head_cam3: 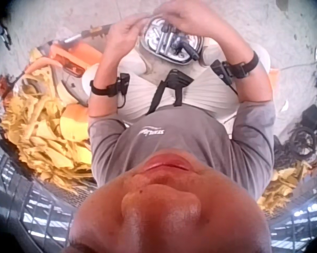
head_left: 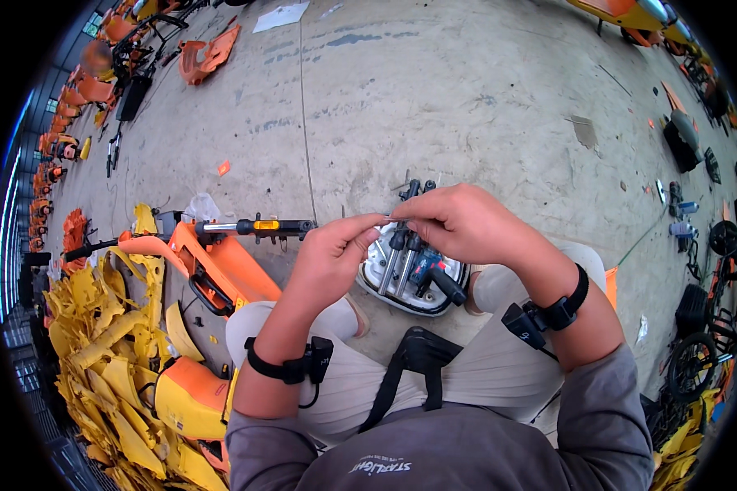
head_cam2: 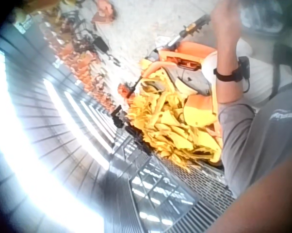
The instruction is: The person handles a small component and a wire, then inserts the wire through a hole in a front fork tube and adjusts the mounting bracket.
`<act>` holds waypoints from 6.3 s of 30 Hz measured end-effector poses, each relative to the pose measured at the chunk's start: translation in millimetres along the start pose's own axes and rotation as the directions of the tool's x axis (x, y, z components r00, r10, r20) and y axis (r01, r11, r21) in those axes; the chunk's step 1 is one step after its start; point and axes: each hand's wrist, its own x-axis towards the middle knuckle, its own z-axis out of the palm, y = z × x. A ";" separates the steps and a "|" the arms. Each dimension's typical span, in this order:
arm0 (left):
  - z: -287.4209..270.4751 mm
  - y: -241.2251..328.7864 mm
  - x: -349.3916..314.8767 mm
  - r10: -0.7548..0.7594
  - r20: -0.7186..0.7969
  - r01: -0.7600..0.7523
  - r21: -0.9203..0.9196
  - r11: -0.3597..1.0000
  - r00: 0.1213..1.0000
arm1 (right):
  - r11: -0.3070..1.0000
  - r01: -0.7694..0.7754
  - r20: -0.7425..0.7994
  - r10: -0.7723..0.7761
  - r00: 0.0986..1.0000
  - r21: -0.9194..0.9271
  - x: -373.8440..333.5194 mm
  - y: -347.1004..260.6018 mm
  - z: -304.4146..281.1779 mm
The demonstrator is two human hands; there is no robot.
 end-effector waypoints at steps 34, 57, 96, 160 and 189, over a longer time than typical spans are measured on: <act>-0.9 -3.6 -1.0 -0.018 0.100 0.023 -0.057 0.998 0.995 | 0.997 0.062 0.006 -0.062 0.998 -0.035 -1.2 2.5 -1.9; 0.1 -6.3 -0.1 0.025 0.104 -0.022 -0.031 0.999 0.994 | 0.998 0.039 0.018 -0.038 0.999 -0.041 -0.6 4.4 -1.3; -2.6 -10.1 -1.9 0.214 0.087 -0.225 0.561 0.797 0.973 | 0.884 0.070 0.214 0.035 0.976 -0.463 19.8 -5.1 20.4; -9.1 -6.1 -0.8 -0.067 0.131 0.089 -0.169 0.982 0.989 | 0.979 0.019 -0.092 -0.038 0.995 -0.205 15.2 -11.0 11.9; 6.1 -17.2 7.9 0.387 -0.119 -0.386 0.033 0.922 0.914 | 0.785 -0.332 0.153 0.297 0.943 0.524 14.8 8.6 11.1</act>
